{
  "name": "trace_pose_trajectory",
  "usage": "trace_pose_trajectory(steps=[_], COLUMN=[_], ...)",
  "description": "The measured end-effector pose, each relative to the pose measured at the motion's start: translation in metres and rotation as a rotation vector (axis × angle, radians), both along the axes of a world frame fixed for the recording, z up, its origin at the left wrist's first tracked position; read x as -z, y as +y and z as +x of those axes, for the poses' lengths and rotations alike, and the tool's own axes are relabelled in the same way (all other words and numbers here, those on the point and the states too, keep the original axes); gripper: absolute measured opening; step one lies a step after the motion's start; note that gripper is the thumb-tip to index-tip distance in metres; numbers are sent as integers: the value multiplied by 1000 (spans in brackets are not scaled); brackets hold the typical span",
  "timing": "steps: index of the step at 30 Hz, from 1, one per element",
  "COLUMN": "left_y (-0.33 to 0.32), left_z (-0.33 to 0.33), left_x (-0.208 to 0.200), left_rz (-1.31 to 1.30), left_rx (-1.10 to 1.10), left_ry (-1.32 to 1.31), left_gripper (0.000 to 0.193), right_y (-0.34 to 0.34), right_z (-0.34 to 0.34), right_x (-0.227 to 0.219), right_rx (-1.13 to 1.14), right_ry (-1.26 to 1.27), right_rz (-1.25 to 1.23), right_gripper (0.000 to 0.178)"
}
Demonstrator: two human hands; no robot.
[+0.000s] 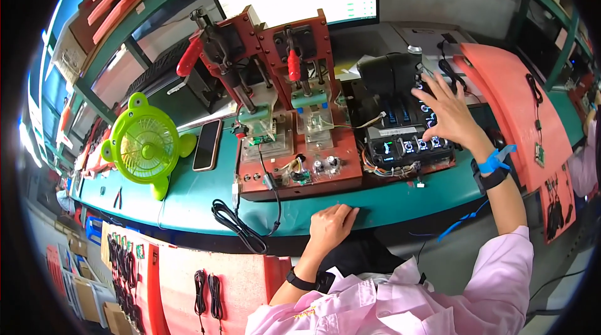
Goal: Testing and assembling printed circuit boards using specialized machinery and manual handling.
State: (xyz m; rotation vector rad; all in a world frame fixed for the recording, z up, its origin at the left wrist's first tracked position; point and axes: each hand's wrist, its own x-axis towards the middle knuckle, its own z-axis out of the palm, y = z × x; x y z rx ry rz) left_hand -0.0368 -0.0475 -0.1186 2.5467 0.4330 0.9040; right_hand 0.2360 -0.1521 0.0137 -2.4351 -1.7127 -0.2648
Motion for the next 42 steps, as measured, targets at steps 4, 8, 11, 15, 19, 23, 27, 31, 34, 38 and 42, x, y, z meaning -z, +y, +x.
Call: trace_pose_trajectory(steps=[4, 8, 11, 15, 19, 23, 27, 31, 34, 38, 42], left_y=[-1, -2, -2, 9, 53, 146, 185, 235, 209, 186, 171], left_z=[1, 2, -8, -50, -54, -8, -2, -8, 2, 23, 6], left_x=[0, 0, -15, -94, -198, -256, -259, -325, -348, -254, -248], left_rz=[-11, -22, -63, 160, 340, 338, -16, 963, -182, -57, 118], left_rx=[-1, 2, 31, -34, -442, -11, -16, -355, -290, 66, -34], left_ry=[2, -10, -2, -4, -445, -597, -755, -553, -293, -981, -888], left_gripper=[21, 21, 22, 28, 13, 21, 29, 35, 34, 30, 25], right_y=[-1, -12, -22, -29, -43, -48, -63, -74, -72, -61, -52], right_z=[5, 1, -2, 2, -3, -15, -12, 1, 9, 3, -8], right_x=[-3, 0, 11, 20, 30, 25, 32, 29, 23, 25, 25], right_rx=[60, 60, 28, -42, -20, -25, 20, 61, 87, 51, -9], right_ry=[135, 223, 228, 214, 287, 302, 277, 303, 303, 228, 233], right_rz=[-50, -43, -5, 22, 82, 146, 73, 158, 125, 192, 153], right_gripper=[85, 80, 70, 54, 43, 39, 38, 37, 36, 34, 34])
